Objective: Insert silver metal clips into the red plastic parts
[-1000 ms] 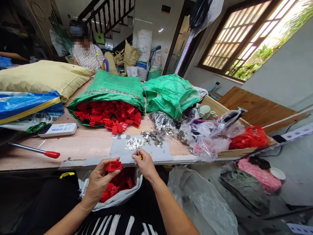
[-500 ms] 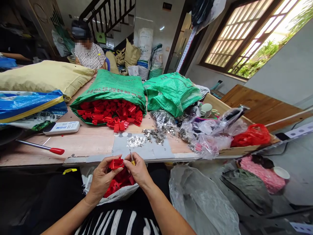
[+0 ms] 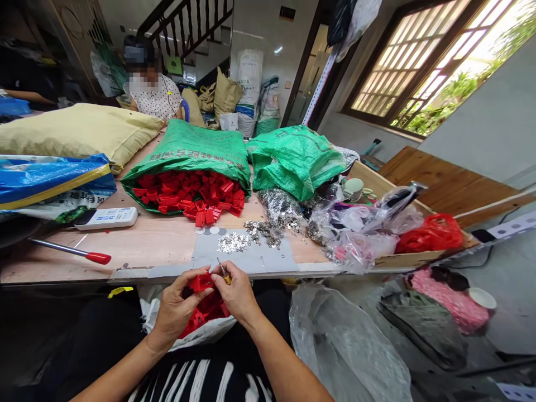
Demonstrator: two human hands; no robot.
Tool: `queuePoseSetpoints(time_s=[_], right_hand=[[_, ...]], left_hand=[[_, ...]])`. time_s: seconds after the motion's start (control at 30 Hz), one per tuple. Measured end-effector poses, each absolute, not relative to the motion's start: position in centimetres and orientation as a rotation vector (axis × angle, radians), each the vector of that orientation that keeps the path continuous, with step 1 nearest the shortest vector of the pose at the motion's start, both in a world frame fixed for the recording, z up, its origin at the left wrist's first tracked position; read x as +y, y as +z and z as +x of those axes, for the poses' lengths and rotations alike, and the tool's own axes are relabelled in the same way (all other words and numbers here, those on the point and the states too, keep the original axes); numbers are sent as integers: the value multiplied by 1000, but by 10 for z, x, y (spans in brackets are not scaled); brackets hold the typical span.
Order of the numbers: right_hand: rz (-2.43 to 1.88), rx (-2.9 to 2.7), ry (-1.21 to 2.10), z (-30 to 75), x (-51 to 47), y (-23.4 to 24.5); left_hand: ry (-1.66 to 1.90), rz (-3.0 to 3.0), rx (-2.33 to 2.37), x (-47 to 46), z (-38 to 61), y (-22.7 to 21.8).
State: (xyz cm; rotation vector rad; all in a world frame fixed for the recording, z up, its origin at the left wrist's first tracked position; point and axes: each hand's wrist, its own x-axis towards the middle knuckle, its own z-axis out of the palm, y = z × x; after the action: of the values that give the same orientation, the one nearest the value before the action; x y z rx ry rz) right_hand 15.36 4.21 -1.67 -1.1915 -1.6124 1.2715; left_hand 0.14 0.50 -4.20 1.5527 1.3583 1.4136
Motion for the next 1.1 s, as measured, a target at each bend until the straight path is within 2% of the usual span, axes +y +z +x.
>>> queuePoseSetpoints(time_s=[0.2,0.43,0.6,0.9,1.1], right_hand=[[-1114,-1511,1400,153,45,-19],[-1082,-1322,1708,156,46,-6],[-1079,-1329,1697,165,51,-9],[-1260,-1761,1323,172,56,-18],[-1274,-2050,928,163,61,-14]], left_hand=[[1384,1549,1331,4,2,-38],[1338,1332,1266,5,3,-29],[1344,1216,1239,7,3,-28],[1204,1486,1351,32,-21,-39],[1129,1678,1412,50,-31,-43]])
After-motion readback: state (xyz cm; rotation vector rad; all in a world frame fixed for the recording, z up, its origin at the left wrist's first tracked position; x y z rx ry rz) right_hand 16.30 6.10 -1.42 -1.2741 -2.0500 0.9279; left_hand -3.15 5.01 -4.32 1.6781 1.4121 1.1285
